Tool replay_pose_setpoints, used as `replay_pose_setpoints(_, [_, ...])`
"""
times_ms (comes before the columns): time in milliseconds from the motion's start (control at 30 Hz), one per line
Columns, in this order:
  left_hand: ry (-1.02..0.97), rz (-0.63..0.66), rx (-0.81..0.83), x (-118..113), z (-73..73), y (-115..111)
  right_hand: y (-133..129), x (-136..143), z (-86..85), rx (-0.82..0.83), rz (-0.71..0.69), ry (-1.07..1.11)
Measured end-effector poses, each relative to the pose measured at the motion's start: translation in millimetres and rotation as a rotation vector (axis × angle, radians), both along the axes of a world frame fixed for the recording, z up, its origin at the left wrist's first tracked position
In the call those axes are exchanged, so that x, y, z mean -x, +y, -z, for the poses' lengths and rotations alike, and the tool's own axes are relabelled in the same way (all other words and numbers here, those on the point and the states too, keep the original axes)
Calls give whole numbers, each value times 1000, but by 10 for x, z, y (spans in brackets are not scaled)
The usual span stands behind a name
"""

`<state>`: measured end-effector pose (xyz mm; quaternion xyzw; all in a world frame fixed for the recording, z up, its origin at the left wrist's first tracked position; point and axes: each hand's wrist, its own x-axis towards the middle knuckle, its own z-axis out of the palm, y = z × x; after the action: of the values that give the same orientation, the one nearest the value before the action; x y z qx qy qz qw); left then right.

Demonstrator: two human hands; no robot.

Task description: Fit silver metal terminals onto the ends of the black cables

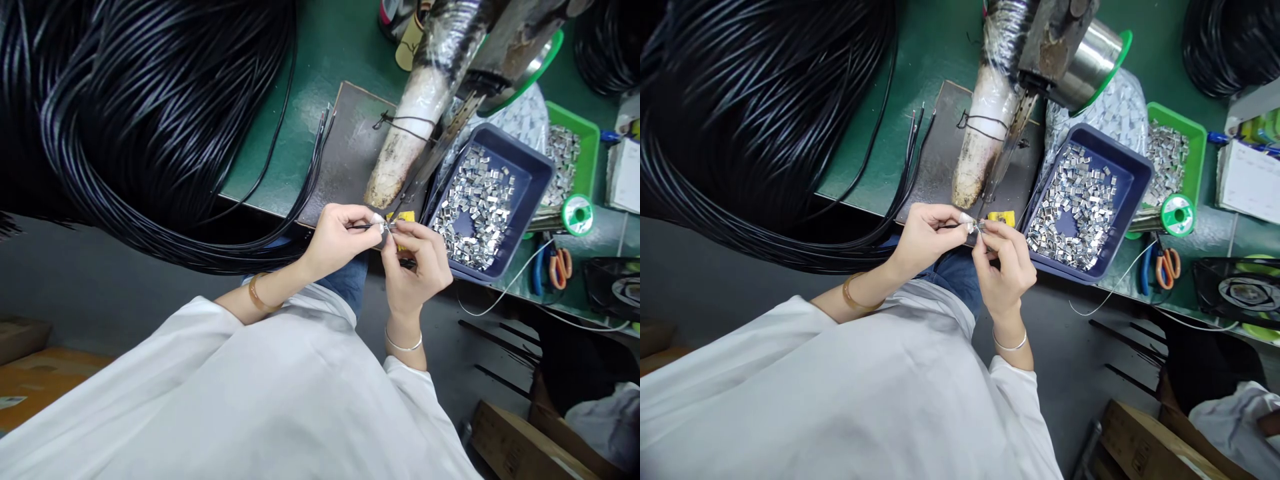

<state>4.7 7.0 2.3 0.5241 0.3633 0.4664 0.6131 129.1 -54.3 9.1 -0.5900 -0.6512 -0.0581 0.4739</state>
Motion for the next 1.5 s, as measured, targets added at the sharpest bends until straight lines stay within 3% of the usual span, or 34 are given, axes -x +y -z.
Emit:
replay_pose_setpoints(467, [24, -29, 17, -15, 4, -1, 12, 8, 10, -6, 9, 18])
replay_pose_setpoints(733, [5, -63, 44, -33, -78, -17, 20, 13, -26, -30, 18, 8])
replay_pose_setpoints(1167, [-15, 40, 110, 14, -28, 4, -74, -7, 38, 1, 17, -30])
replay_pose_setpoints(1500, [17, 26, -9, 25, -2, -34, 3, 0, 12, -3, 26, 7])
